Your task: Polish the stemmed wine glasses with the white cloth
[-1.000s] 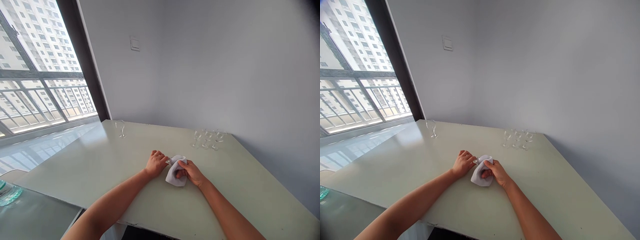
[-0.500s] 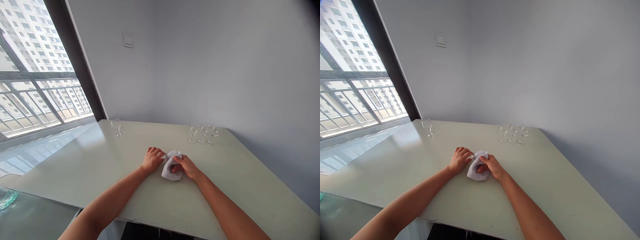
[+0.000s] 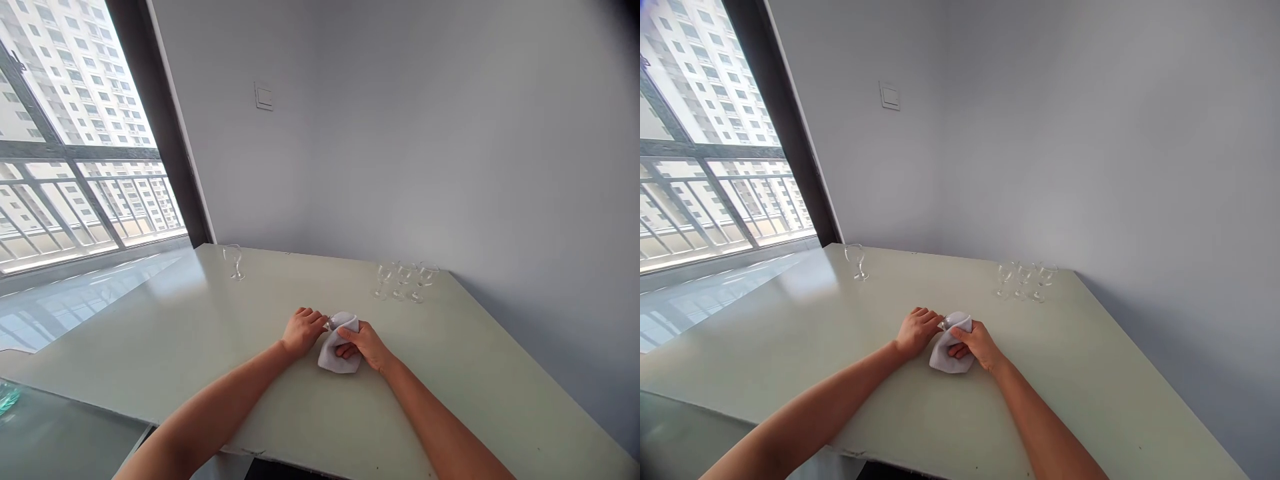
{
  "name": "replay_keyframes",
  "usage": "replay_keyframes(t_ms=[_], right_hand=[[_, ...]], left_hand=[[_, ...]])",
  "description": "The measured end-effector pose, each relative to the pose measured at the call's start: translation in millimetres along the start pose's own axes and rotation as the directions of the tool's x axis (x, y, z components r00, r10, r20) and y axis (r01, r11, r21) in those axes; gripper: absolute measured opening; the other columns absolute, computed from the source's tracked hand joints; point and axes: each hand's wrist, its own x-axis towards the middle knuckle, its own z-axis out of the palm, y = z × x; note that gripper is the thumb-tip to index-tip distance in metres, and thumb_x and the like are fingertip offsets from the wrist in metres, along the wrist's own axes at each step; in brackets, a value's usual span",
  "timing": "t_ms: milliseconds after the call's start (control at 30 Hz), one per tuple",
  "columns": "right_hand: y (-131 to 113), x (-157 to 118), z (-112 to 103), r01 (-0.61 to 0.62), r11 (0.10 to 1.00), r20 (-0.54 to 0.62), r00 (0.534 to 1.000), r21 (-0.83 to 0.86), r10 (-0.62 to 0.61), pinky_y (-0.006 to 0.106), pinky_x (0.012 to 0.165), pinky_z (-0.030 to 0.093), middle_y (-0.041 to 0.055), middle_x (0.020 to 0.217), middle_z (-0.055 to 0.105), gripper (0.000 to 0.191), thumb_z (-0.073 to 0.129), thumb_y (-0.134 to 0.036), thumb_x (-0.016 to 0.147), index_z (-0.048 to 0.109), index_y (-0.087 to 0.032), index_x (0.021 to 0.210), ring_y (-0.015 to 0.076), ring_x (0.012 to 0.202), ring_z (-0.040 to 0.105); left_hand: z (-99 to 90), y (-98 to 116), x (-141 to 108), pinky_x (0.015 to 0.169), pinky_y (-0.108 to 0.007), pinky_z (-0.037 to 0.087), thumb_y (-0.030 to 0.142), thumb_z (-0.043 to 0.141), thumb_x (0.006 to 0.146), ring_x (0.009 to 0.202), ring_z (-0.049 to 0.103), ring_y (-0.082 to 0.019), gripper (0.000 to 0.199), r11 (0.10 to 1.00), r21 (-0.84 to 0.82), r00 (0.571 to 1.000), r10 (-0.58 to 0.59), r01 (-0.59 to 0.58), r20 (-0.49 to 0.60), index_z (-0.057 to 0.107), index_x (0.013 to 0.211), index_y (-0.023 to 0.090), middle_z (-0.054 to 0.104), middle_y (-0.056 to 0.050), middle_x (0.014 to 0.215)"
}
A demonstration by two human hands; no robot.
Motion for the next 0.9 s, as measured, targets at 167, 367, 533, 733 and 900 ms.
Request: replay_keyframes(t_ms=[167,367,533,733,900], right_hand=[[0,-2,-4,0.064,0.989,0.062,0.996,-0.13,-0.056,0.028,0.052,0.048,0.0008,0.059,0.064,0.031,0.068,-0.04,0.063,0.062,-0.014,0.077,0.0157,0.054,0.061],[2,0,-6,0.082,0.985,0.089,0.994,-0.15,-0.069,0.027,0.054,0.045,0.0019,0.059,0.065,0.03,0.068,-0.039,0.062,0.064,-0.012,0.076,0.0148,0.055,0.059],[1,-1,-4,0.04,0.998,0.039,0.998,-0.044,-0.038,0.027,0.054,0.045,0.0028,0.056,0.064,0.032,0.067,-0.042,0.062,0.064,-0.012,0.073,0.0142,0.052,0.058],[-5,-5,-4,0.03,1.0,0.018,0.999,0.0,-0.03,0.03,0.054,0.046,0.0033,0.058,0.064,0.033,0.066,-0.044,0.064,0.063,-0.013,0.075,0.016,0.053,0.059],[-27,-24,3,0.234,0.921,0.052,0.972,-0.312,-0.229,0.033,0.072,0.045,0.002,0.078,0.065,0.026,0.067,-0.037,0.064,0.066,-0.019,0.082,0.0212,0.078,0.058]], left_hand=[[2.8,-6,-1,0.061,-0.025,0.038,0.038,0.046,0.083,0.066,0.051,-0.013,0.023,0.986,-0.164,1.0,-0.018,0.02,0.018,0.06,0.088,0.02,0.06,-0.003,0.07],[-0.1,-9,-2,0.063,-0.025,0.039,0.039,0.05,0.081,0.068,0.052,-0.013,0.023,0.976,-0.217,0.999,-0.014,0.021,0.035,0.061,0.088,0.019,0.062,-0.003,0.071],[-7.6,-4,0,0.072,-0.03,0.037,0.039,0.049,0.081,0.079,0.052,-0.016,0.024,0.995,-0.095,0.999,-0.036,0.037,0.011,0.061,0.094,0.022,0.063,-0.005,0.08],[-14.6,3,4,0.072,-0.031,0.035,0.037,0.048,0.082,0.071,0.052,-0.015,0.023,0.984,-0.164,0.997,-0.059,0.065,0.043,0.063,0.09,0.021,0.062,-0.005,0.073],[-35.6,-6,11,0.056,-0.024,0.038,0.047,0.051,0.076,0.057,0.047,-0.01,0.032,0.597,-0.643,0.857,-0.161,0.48,0.49,0.063,0.079,0.017,0.058,-0.001,0.064]])
